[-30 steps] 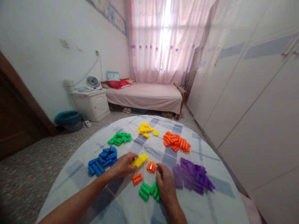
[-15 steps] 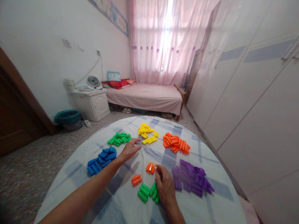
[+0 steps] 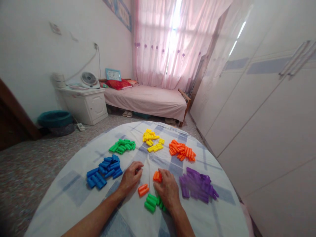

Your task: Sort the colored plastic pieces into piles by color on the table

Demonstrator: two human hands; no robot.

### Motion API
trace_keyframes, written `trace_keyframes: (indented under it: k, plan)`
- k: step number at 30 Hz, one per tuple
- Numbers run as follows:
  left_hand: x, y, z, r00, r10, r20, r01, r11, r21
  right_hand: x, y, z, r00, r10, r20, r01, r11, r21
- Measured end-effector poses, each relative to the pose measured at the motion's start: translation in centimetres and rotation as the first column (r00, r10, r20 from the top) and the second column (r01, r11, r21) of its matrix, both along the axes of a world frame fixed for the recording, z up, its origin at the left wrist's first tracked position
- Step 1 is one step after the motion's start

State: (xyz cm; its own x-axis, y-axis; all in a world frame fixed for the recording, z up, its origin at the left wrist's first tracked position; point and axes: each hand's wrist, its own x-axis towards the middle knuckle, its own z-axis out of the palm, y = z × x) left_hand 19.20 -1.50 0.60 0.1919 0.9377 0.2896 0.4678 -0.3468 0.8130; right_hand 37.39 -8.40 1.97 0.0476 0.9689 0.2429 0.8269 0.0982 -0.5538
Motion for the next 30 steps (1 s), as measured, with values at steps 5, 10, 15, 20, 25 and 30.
trace_keyframes:
  k: [5, 10, 15, 20, 25, 30]
  plan:
    - [-0.1, 0.1, -0.1, 1.0, -0.013, 0.005, 0.013, 1.0, -0.018, 0.9, 2.4, 0.7, 0.996, -0.078, 0.037, 0.08, 0.995, -0.056]
    - [0.0, 0.1, -0.4, 1.0, -0.007, 0.016, 0.007, 1.0, -0.005, 3.5, 5.8, 2.3, 0.945, -0.32, 0.071, 0.306, 0.939, 0.158]
    - [0.1, 0.0, -0.4, 1.0, 0.011, 0.026, -0.011, 1.0, 0.008, 2.6, 4.7, 3.1, 0.983, -0.182, -0.025, 0.183, 0.979, 0.092]
    - [0.0, 0.0, -0.4, 1.0, 0.016, 0.016, -0.016, 0.999, 0.034, -1.4, -0.3, 3.0, 0.968, 0.184, -0.169, -0.21, 0.965, -0.155]
    - [0.0, 0.1, -0.6, 1.0, 0.016, 0.006, -0.017, 0.999, 0.049, -4.6, -2.2, 3.1, 0.959, 0.285, -0.017, -0.284, 0.949, -0.136]
    - [-0.1, 0.1, -0.6, 1.0, 0.02, 0.016, -0.021, 0.999, 0.047, -5.7, -1.8, 2.8, 0.97, 0.209, 0.127, -0.196, 0.975, -0.105]
